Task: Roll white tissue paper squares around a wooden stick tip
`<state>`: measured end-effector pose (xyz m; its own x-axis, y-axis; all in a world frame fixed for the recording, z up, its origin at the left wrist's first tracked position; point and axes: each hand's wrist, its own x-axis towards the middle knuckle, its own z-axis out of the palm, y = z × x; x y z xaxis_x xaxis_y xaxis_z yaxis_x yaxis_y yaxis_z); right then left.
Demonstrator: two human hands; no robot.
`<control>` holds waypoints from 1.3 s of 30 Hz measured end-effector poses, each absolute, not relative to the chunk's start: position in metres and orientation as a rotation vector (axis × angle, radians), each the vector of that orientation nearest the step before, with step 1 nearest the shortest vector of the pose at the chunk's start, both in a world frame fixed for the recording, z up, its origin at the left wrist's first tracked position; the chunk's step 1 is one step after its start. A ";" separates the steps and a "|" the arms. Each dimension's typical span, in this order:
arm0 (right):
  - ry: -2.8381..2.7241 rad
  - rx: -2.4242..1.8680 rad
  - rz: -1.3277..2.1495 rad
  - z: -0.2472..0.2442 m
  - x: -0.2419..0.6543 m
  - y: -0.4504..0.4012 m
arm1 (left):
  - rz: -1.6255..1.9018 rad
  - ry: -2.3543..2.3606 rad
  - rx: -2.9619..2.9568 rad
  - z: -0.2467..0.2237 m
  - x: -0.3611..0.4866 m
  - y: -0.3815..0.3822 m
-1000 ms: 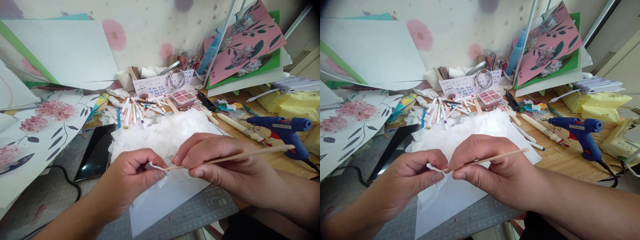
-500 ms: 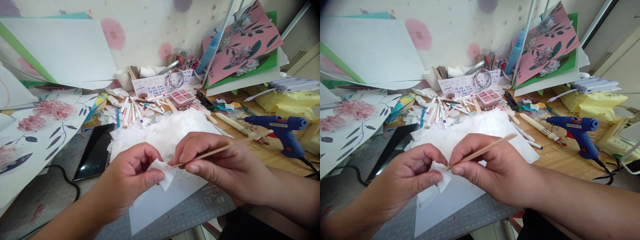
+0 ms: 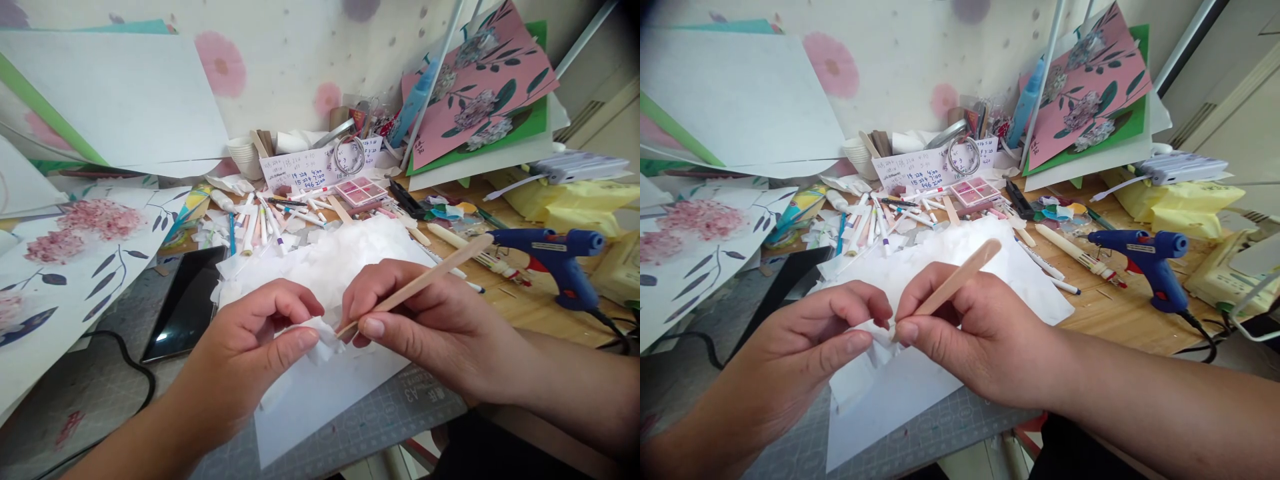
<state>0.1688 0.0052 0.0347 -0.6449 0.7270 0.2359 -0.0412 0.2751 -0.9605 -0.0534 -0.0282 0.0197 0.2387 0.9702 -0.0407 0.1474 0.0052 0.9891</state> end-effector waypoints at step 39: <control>-1.825 -0.670 1.488 0.036 0.162 0.004 | 0.933 1.080 1.220 0.008 -0.055 -0.033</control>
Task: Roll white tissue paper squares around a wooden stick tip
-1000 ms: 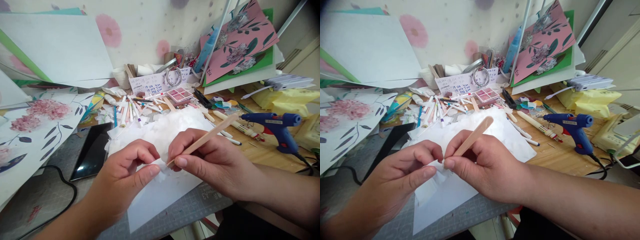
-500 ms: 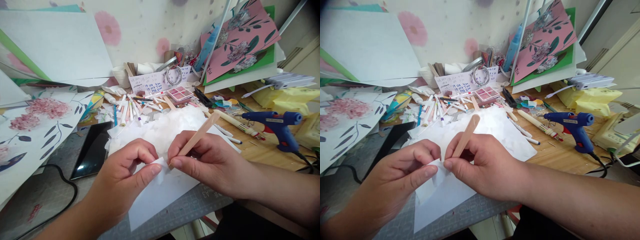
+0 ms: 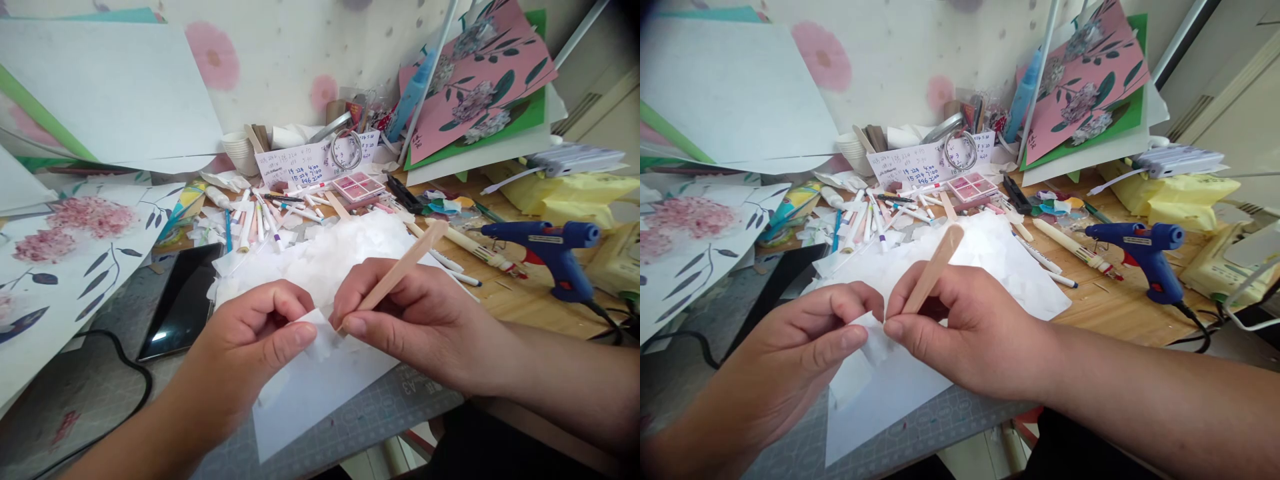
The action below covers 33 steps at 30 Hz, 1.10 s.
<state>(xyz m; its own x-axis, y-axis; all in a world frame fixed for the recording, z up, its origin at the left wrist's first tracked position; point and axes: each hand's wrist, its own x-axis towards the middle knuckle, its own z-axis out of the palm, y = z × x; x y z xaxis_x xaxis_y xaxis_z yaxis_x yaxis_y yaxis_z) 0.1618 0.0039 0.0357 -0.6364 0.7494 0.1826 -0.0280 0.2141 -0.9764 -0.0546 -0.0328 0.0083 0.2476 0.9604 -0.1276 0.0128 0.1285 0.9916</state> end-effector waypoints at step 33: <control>-1.598 -0.925 1.625 0.031 0.178 0.013 | 0.927 1.334 1.211 0.005 -0.058 -0.020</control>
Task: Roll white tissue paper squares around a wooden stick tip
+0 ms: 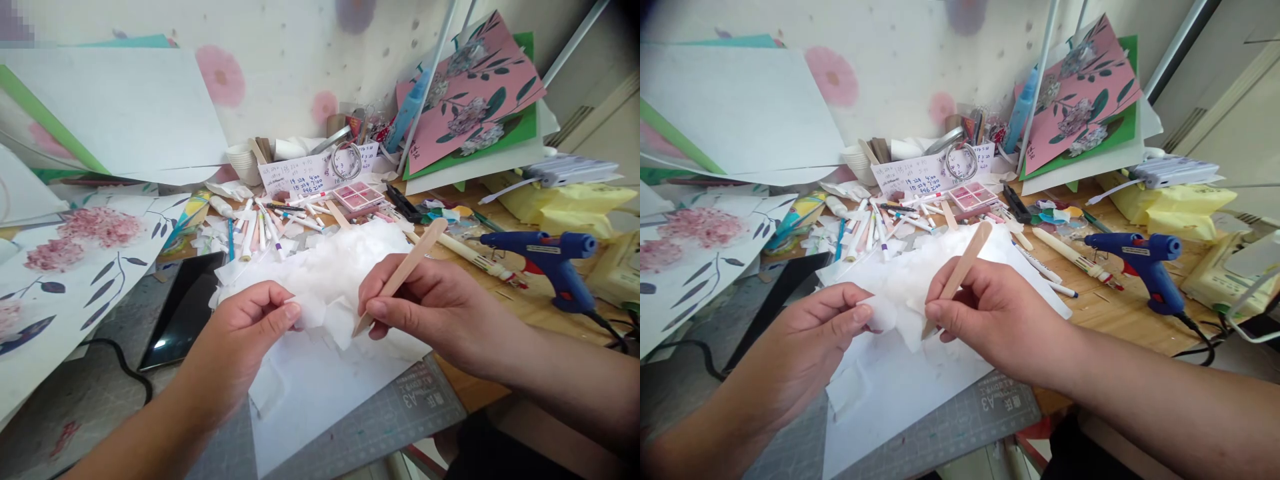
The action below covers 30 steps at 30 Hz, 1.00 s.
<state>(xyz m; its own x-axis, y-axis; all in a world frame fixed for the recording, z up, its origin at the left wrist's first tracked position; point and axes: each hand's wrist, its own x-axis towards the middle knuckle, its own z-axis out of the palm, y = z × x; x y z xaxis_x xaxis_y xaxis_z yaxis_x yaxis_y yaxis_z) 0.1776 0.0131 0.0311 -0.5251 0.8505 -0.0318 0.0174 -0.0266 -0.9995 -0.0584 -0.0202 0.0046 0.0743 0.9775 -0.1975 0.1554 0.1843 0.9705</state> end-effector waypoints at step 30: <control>-1.831 -0.670 1.311 0.032 0.169 0.001 | 0.866 1.273 1.318 0.020 -0.045 -0.031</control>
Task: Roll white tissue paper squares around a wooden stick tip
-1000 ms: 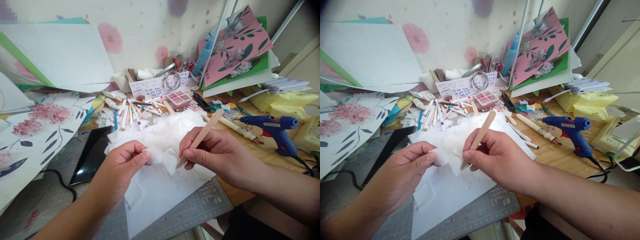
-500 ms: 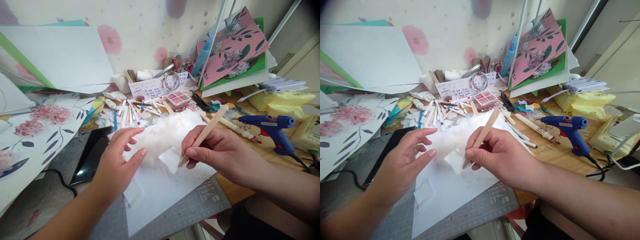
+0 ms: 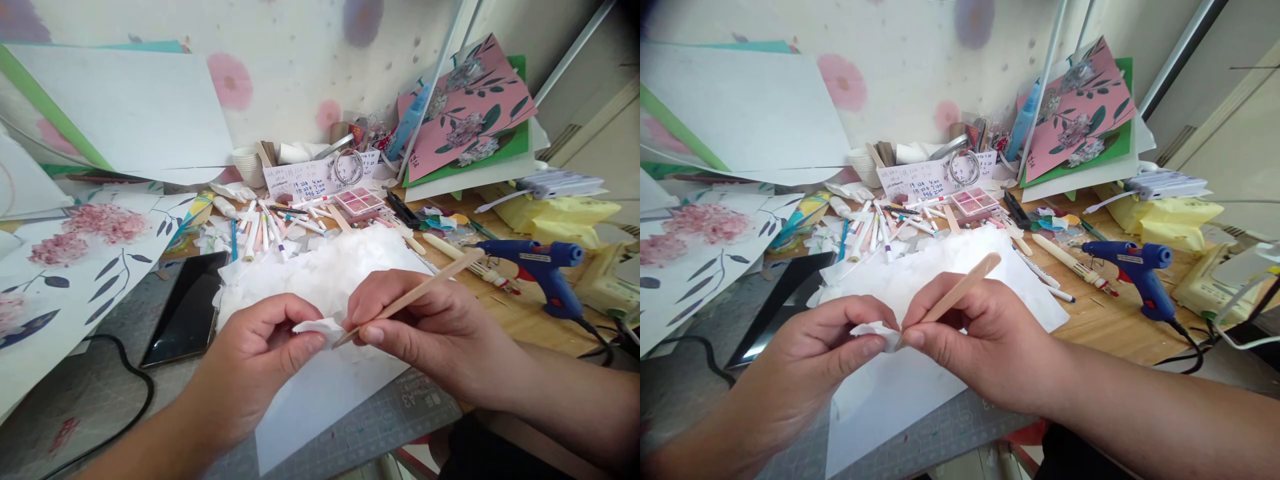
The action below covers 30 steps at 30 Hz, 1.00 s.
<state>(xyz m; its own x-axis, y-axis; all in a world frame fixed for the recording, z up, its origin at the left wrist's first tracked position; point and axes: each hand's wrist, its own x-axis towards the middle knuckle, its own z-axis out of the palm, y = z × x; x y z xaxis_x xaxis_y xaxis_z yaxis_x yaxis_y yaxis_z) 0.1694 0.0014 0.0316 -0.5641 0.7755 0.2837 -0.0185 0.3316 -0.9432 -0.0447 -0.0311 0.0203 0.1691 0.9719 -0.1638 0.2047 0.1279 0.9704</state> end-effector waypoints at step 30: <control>-1.582 -0.436 1.265 0.041 0.167 0.000 | 0.763 1.118 1.078 0.011 -0.054 -0.032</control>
